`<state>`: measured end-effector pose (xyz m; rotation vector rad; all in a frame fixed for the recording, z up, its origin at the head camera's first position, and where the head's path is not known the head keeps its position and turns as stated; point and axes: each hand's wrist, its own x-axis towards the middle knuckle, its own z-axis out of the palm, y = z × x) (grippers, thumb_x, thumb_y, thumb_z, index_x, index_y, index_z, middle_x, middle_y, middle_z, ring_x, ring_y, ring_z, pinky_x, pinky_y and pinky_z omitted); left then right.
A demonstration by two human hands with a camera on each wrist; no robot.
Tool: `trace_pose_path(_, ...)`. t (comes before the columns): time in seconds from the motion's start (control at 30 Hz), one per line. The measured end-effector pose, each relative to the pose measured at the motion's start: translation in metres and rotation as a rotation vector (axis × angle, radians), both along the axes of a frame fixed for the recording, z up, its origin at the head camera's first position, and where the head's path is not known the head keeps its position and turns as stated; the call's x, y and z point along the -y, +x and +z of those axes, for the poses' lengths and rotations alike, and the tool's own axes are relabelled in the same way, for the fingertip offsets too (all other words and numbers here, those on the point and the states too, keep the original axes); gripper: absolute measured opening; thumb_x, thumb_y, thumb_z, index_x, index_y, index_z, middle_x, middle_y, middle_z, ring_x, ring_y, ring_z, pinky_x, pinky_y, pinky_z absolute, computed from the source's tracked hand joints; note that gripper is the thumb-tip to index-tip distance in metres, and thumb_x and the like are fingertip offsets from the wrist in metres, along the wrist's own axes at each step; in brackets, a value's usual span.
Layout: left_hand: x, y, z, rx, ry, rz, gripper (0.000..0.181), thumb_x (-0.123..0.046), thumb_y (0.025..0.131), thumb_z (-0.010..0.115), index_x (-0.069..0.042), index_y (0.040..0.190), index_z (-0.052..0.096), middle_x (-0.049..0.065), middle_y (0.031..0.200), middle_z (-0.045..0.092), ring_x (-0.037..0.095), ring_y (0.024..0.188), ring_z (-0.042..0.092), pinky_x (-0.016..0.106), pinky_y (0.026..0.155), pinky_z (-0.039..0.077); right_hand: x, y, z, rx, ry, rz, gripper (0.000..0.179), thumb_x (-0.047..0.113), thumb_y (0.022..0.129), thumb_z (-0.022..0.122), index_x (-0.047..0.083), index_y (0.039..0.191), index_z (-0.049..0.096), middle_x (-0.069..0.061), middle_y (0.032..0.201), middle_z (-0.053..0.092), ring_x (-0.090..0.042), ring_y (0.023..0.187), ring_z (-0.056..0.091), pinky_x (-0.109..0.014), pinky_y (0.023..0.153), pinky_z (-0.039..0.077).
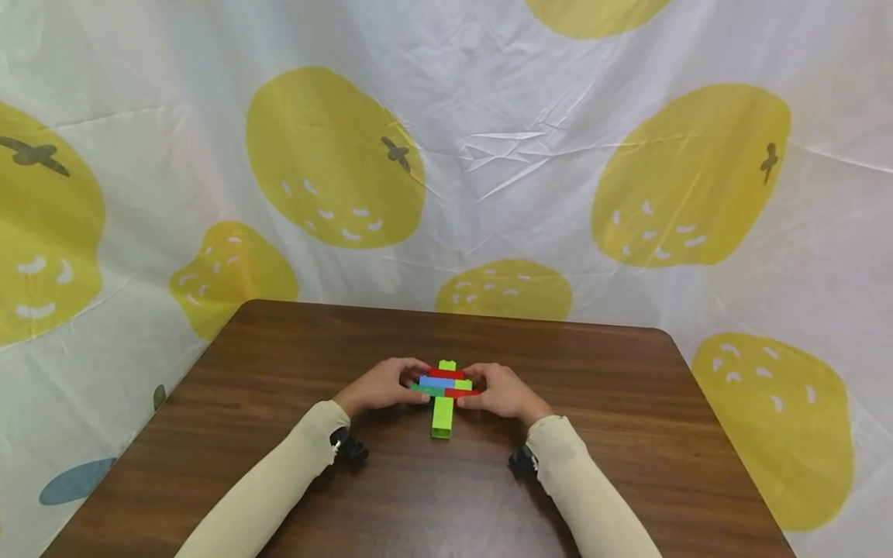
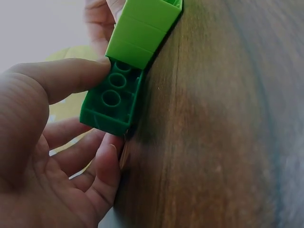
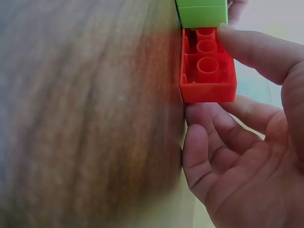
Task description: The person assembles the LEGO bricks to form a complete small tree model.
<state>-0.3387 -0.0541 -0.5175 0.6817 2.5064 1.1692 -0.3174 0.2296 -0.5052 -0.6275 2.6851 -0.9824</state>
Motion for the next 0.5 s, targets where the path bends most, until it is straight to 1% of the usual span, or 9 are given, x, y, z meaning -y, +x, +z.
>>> trace_pose_path(0.13,-0.002,0.001,0.001,-0.024,-0.030,-0.005,0.061,-0.035,0.090,0.085,-0.011,0.142,0.064,0.008,0.128,0.071,0.020,0.109,0.066,0.042,0.099,0.056,-0.001,0.000,0.001,0.019,-0.001,-0.009,0.067,0.040,0.089,0.085,0.004,0.142,0.064,-0.006,0.120,0.075,-0.015,0.098,0.069,-0.040,0.090,0.058)
trace_pose_path(0.27,-0.001,0.002,0.002,-0.030,-0.031,-0.003,0.059,-0.035,0.091,0.084,-0.011,0.141,0.065,0.007,0.127,0.071,0.018,0.108,0.066,0.039,0.097,0.057,-0.003,0.000,0.003,0.013,-0.017,0.002,0.064,0.037,0.092,0.083,0.003,0.142,0.063,-0.009,0.120,0.075,-0.016,0.098,0.069,-0.039,0.089,0.059)
trace_pose_path(0.33,0.001,0.003,0.005,-0.031,-0.016,-0.001,0.056,-0.035,0.092,0.083,-0.011,0.140,0.066,0.007,0.127,0.071,0.018,0.108,0.067,0.039,0.096,0.057,-0.004,0.001,0.004,-0.002,-0.019,0.003,0.060,0.038,0.095,0.079,0.004,0.142,0.063,-0.009,0.122,0.074,-0.016,0.100,0.070,-0.040,0.090,0.058)
trace_pose_path(0.43,0.006,0.005,0.007,-0.049,-0.006,-0.001,0.053,-0.036,0.094,0.080,-0.011,0.139,0.066,0.008,0.127,0.072,0.020,0.108,0.068,0.039,0.095,0.057,-0.008,0.004,0.005,-0.037,-0.001,-0.008,0.054,0.040,0.102,0.070,0.006,0.143,0.063,-0.008,0.123,0.075,-0.019,0.105,0.071,-0.043,0.094,0.058)
trace_pose_path(0.5,0.012,0.006,0.008,-0.081,-0.028,0.001,0.053,-0.038,0.097,0.077,-0.010,0.140,0.065,0.009,0.130,0.071,0.021,0.110,0.069,0.041,0.097,0.058,-0.012,0.006,0.006,-0.092,0.039,-0.022,0.054,0.043,0.104,0.064,0.006,0.144,0.063,-0.009,0.128,0.073,-0.023,0.113,0.070,-0.047,0.099,0.057)
